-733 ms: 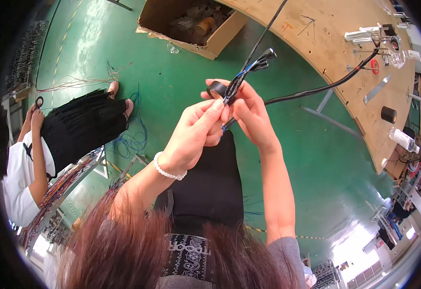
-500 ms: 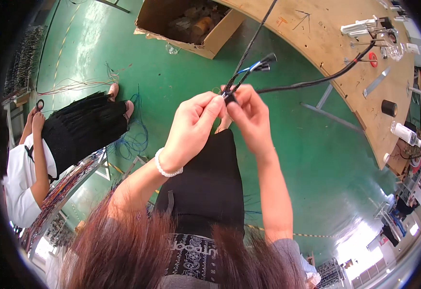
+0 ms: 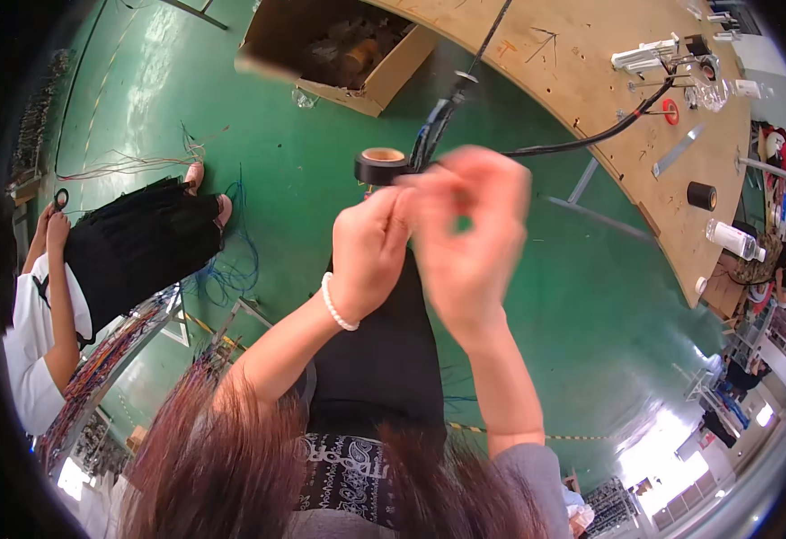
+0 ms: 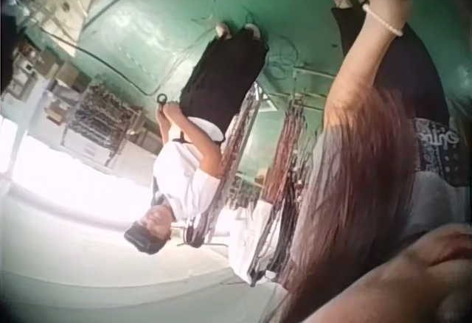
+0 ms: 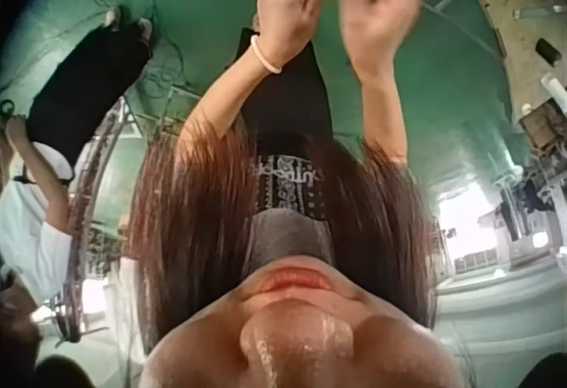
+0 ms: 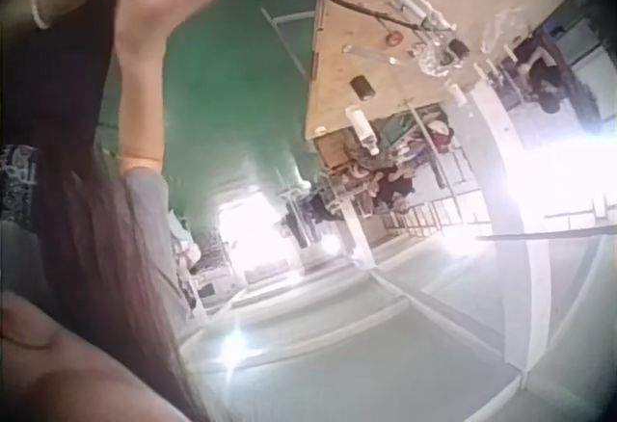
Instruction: Assembling a wiring harness by taping wires and attaching connectors.
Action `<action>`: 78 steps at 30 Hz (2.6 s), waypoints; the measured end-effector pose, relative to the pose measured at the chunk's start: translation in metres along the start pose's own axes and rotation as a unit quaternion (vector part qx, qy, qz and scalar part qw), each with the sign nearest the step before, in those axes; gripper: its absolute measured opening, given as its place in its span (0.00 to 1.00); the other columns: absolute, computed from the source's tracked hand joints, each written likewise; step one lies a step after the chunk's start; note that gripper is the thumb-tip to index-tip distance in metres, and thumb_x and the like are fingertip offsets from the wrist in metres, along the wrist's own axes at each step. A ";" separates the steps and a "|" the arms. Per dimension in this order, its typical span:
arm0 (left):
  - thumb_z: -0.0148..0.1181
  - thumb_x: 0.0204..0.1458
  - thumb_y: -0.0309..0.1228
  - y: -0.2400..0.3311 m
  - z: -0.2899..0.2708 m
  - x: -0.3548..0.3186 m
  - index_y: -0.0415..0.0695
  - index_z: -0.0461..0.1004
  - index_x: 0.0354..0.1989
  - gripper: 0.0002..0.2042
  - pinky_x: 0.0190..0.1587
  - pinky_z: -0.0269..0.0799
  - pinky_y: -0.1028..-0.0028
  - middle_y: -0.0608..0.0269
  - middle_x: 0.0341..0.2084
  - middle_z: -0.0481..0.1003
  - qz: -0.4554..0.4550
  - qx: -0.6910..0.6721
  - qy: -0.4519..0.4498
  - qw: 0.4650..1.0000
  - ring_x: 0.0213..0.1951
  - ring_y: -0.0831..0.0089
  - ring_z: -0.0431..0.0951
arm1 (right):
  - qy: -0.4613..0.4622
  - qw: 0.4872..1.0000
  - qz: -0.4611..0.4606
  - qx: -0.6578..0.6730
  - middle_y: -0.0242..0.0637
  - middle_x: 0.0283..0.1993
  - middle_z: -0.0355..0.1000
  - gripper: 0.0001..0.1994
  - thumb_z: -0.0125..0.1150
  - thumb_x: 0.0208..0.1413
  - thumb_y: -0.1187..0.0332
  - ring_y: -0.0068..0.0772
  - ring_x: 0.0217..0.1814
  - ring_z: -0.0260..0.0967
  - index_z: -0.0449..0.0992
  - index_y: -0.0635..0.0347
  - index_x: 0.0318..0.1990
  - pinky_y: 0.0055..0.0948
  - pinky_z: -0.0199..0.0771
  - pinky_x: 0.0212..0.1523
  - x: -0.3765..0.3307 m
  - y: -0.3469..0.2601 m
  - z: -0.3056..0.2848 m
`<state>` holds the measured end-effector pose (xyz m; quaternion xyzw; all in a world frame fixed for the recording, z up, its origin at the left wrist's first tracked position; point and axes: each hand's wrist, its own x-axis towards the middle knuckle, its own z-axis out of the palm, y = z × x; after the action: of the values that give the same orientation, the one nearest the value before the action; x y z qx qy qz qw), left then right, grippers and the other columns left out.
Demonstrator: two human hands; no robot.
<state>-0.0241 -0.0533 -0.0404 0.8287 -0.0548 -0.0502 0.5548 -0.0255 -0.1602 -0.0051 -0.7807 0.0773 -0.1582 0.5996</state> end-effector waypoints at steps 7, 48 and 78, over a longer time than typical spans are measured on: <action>0.54 0.62 0.32 0.004 -0.007 0.009 0.37 0.74 0.28 0.13 0.18 0.58 0.69 0.57 0.11 0.66 -0.121 -0.146 -0.061 0.980 0.12 0.69 0.67 | -0.251 0.893 0.207 0.312 0.51 0.65 0.62 0.22 0.53 0.66 0.56 0.40 0.60 0.69 0.62 0.61 0.59 0.38 0.73 0.57 0.027 0.083 -0.011; 0.59 0.43 0.26 -0.008 -0.006 0.001 0.38 0.72 0.38 0.12 0.30 0.68 0.66 0.58 0.28 0.72 0.265 0.118 -0.018 0.957 0.30 0.63 0.75 | -0.136 0.960 0.007 -0.246 0.40 0.44 0.71 0.10 0.68 0.51 0.72 0.29 0.41 0.69 0.77 0.65 0.39 0.30 0.71 0.43 0.003 -0.049 -0.009; 0.52 0.65 0.40 0.021 -0.015 0.021 0.43 0.74 0.23 0.19 0.18 0.45 0.82 0.80 0.13 0.61 -0.369 -0.442 -0.107 0.811 0.15 0.91 0.53 | -0.187 0.956 -0.227 0.004 0.33 0.34 0.67 0.13 0.72 0.44 0.67 0.36 0.33 0.73 0.82 0.64 0.37 0.28 0.75 0.30 0.025 0.035 -0.042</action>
<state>-0.0018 -0.0502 -0.0160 0.4414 0.2243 -0.3586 0.7913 -0.0142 -0.2155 -0.0248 -0.7909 -0.2160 -0.1414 0.5548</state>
